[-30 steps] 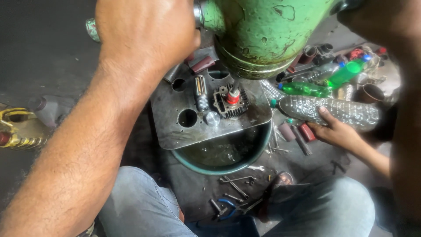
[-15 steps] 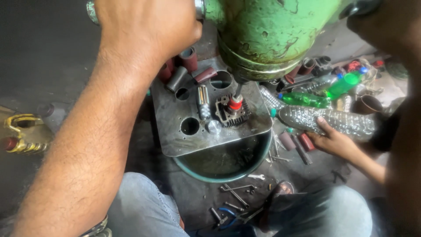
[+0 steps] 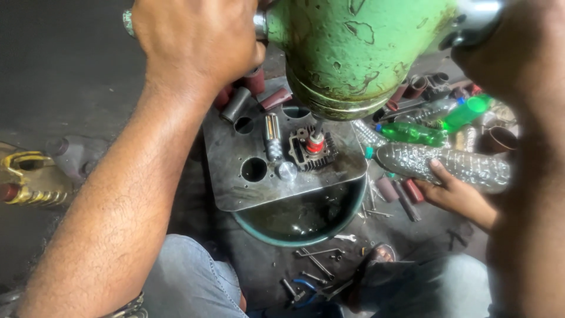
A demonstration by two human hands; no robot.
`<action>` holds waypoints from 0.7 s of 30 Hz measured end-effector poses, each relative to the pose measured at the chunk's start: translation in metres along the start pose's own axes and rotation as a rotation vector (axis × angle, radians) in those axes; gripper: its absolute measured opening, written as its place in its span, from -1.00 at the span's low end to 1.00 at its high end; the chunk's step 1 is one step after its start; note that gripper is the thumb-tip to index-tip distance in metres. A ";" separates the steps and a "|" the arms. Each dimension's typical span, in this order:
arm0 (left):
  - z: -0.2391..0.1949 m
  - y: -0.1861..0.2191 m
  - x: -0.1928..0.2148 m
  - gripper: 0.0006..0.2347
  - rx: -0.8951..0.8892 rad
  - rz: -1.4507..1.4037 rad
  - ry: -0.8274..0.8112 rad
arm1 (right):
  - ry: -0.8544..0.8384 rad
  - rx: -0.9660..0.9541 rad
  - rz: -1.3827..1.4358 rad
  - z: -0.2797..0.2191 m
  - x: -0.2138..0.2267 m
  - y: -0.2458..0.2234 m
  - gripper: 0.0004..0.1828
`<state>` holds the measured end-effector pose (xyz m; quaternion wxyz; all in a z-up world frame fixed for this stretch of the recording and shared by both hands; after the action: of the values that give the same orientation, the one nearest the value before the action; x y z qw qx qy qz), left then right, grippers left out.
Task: The person operates a green valve grinding machine, gripping and turning its side handles to grind the valve seat of a small engine cylinder head clamped on the machine table. A second person holds a plastic bottle of liquid near the workpiece while the person continues working the machine handles.
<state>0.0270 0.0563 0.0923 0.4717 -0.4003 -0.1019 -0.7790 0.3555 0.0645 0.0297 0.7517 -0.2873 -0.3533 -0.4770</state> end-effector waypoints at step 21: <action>-0.043 0.016 -0.027 -0.88 -0.128 0.283 0.203 | 0.216 0.143 -0.554 -0.014 0.020 -0.067 -0.55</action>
<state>0.0231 0.0421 0.0411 0.5578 -0.3591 0.0534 -0.7463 0.3030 0.0179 0.0442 0.6446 -0.0741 -0.3688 -0.6656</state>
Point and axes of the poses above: each hand's wrist, its own z-axis towards the middle knuckle, its own x-axis out of the back of the hand, y = z × x, the point moved 8 cm from there along z, towards the middle knuckle, and after that the axes turned 4 degrees about -x, right-handed, at the moved point
